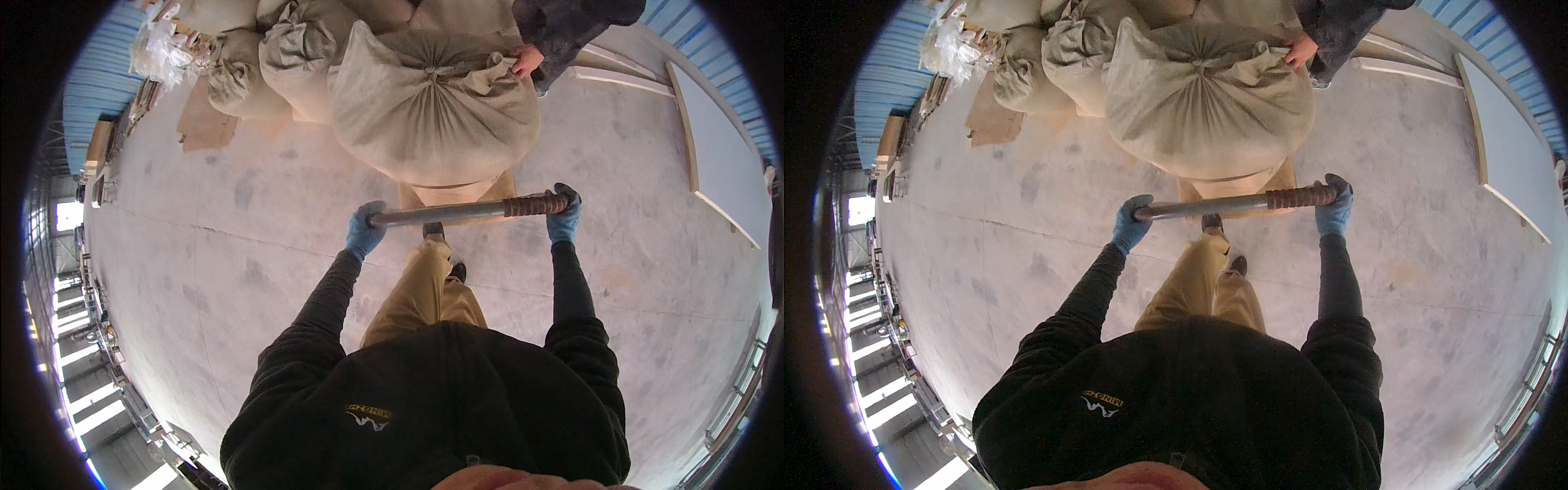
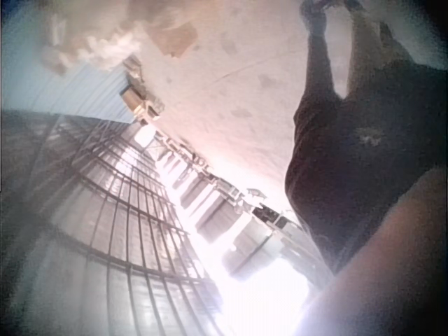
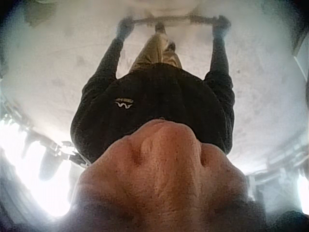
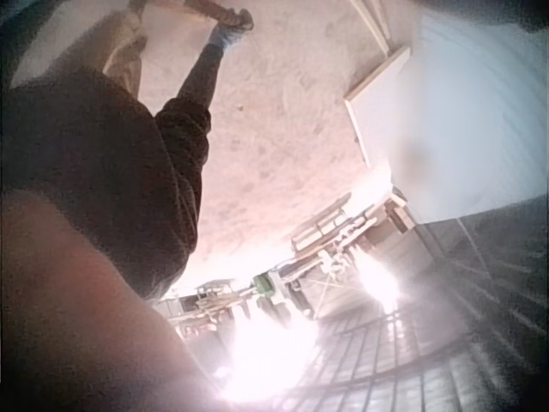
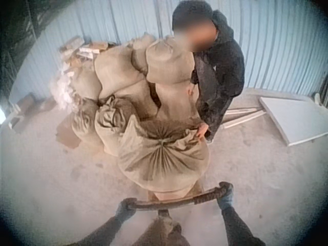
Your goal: The person uses a shovel to scoop sawdust from the floor and transfer it into a large sack held by another person. After filling the sack, the person walks through the workshop and uses a hand truck to move the sack to a different location.
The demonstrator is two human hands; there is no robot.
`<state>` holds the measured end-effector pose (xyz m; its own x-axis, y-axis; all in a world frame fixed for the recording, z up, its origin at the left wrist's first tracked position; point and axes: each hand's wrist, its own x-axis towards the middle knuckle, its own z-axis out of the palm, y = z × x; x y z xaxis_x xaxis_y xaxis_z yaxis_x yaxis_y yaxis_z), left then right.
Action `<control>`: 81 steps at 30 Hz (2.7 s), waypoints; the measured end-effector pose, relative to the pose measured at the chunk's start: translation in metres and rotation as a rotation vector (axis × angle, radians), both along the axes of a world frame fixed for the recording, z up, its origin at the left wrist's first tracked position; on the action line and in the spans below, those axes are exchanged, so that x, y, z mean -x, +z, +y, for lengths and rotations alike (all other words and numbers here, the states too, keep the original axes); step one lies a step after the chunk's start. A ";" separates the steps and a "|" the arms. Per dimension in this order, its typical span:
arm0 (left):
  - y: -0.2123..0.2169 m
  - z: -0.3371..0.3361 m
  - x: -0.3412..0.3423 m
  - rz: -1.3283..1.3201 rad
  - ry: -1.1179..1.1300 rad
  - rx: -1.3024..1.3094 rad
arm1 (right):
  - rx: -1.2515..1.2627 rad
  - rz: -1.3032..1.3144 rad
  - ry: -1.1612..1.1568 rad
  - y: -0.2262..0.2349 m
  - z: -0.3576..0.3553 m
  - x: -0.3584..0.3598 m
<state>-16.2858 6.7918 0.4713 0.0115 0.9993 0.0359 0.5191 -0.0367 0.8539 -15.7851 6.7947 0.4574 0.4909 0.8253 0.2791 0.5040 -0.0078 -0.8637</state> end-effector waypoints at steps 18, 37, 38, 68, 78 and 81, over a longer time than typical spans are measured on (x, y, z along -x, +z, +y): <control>0.004 0.007 0.011 -0.047 0.023 -0.029 | -0.042 0.104 -0.022 -0.012 0.002 -0.001; 0.006 -0.010 -0.022 -0.003 0.047 -0.036 | -0.153 0.162 0.046 -0.031 -0.001 -0.008; 0.007 -0.002 0.001 0.014 -0.029 0.016 | -0.117 0.132 0.054 -0.029 -0.003 -0.009; -0.017 0.039 -0.016 0.123 -0.210 -0.123 | -0.018 0.166 0.009 -0.038 -0.006 -0.038; -0.035 0.084 -0.069 -0.074 -0.227 -0.342 | 0.140 0.244 -0.084 -0.053 0.020 -0.070; -0.031 0.093 -0.063 -0.034 -0.269 -0.203 | 0.083 0.016 0.028 -0.025 0.028 -0.067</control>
